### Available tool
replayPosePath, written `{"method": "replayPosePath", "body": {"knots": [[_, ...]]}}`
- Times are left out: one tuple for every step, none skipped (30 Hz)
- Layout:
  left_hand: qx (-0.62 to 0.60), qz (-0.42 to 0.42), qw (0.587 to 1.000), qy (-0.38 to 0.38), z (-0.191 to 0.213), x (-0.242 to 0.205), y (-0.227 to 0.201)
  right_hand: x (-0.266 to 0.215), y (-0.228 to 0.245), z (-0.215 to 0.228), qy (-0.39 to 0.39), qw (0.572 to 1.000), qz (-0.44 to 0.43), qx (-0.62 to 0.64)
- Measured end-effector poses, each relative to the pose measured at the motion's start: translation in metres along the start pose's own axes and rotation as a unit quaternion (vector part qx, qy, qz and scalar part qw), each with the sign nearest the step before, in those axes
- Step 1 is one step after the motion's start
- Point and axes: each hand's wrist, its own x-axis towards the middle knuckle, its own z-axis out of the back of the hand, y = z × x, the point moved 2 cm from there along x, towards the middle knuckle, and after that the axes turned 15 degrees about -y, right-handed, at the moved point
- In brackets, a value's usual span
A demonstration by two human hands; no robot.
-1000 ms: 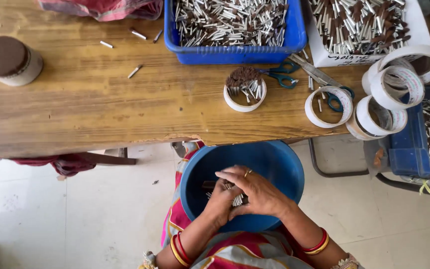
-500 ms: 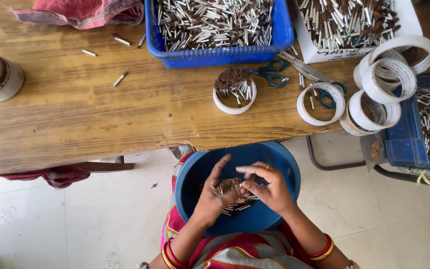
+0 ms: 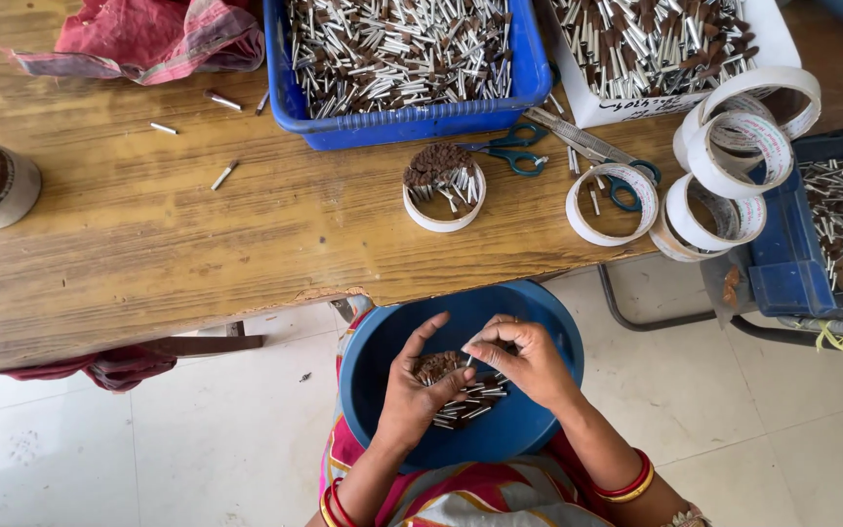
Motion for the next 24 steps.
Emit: {"method": "replayPosePath", "body": {"knots": [[0.002, 0.0, 1.0, 0.001, 0.001, 0.002, -0.002, -0.005, -0.029, 0.007, -0.002, 1.0, 0.0, 0.001], [-0.023, 0.011, 1.0, 0.009, 0.003, 0.003, -0.003, -0.01, -0.059, 0.016, -0.048, 0.996, -0.044, 0.053], [-0.054, 0.022, 0.998, 0.013, 0.002, 0.003, -0.002, -0.015, -0.088, 0.027, -0.088, 0.987, -0.091, 0.1], [-0.058, 0.023, 0.998, 0.01, 0.0, 0.001, 0.0, -0.012, -0.059, 0.02, -0.083, 0.987, -0.092, 0.097], [-0.046, 0.021, 0.999, 0.008, 0.001, 0.001, 0.0, -0.008, -0.032, 0.007, -0.018, 0.991, -0.113, 0.07], [-0.033, 0.02, 0.999, 0.006, 0.001, 0.001, 0.0, -0.005, -0.004, -0.004, 0.048, 0.989, -0.134, 0.04], [-0.031, 0.019, 0.999, 0.008, 0.002, 0.003, 0.0, -0.008, -0.011, -0.004, 0.045, 0.989, -0.133, 0.041], [-0.024, 0.006, 1.0, 0.007, 0.003, 0.004, -0.001, -0.01, -0.019, -0.002, -0.003, 0.991, -0.129, 0.044], [-0.022, -0.009, 1.0, 0.003, 0.003, 0.004, 0.001, -0.011, -0.026, 0.001, -0.046, 0.99, -0.124, 0.044], [-0.024, -0.01, 1.0, 0.003, 0.001, 0.004, 0.001, -0.01, -0.024, 0.001, -0.044, 0.991, -0.123, 0.042], [-0.021, -0.012, 1.0, 0.0, 0.002, 0.003, 0.0, -0.011, -0.02, -0.004, -0.016, 0.997, -0.071, 0.029], [-0.017, -0.014, 1.0, -0.002, 0.002, 0.002, 0.0, -0.012, -0.017, -0.008, 0.011, 1.0, -0.019, 0.014], [-0.014, -0.014, 1.0, 0.001, 0.002, 0.003, -0.001, -0.01, -0.018, -0.007, 0.006, 1.0, -0.018, 0.016], [-0.007, -0.012, 1.0, 0.003, 0.003, 0.004, -0.002, -0.007, -0.018, -0.005, -0.052, 0.998, -0.021, 0.013], [-0.007, -0.011, 1.0, 0.0, 0.002, 0.003, -0.001, -0.005, -0.019, 0.0, -0.101, 0.995, -0.025, 0.007], [-0.01, -0.011, 1.0, -0.002, 0.003, 0.003, 0.003, -0.003, -0.018, 0.004, -0.098, 0.995, -0.025, 0.006], [-0.014, -0.008, 1.0, -0.007, 0.004, 0.003, 0.005, 0.0, -0.019, 0.005, -0.065, 0.996, -0.059, -0.01], [-0.019, -0.004, 1.0, -0.011, 0.006, 0.004, 0.007, 0.002, -0.02, 0.006, -0.032, 0.995, -0.093, -0.026], [-0.017, -0.004, 1.0, -0.01, 0.005, 0.002, 0.003, -0.001, -0.021, 0.006, -0.034, 0.995, -0.093, -0.025], [-0.03, 0.01, 0.999, -0.011, 0.004, 0.0, -0.001, -0.003, -0.021, 0.005, -0.033, 0.996, -0.077, -0.005], [-0.046, 0.024, 0.999, -0.012, 0.002, 0.0, -0.005, -0.005, -0.02, 0.006, -0.029, 0.998, -0.061, 0.014], [-0.047, 0.022, 0.999, -0.011, 0.002, 0.002, -0.007, -0.004, -0.042, 0.011, -0.03, 0.998, -0.06, 0.013], [-0.052, 0.026, 0.998, -0.007, 0.001, -0.001, -0.006, -0.006, -0.063, 0.016, -0.015, 0.995, -0.087, 0.05], [-0.057, 0.029, 0.998, -0.004, -0.001, -0.003, -0.005, -0.009, -0.085, 0.022, -0.001, 0.99, -0.114, 0.087]]}}
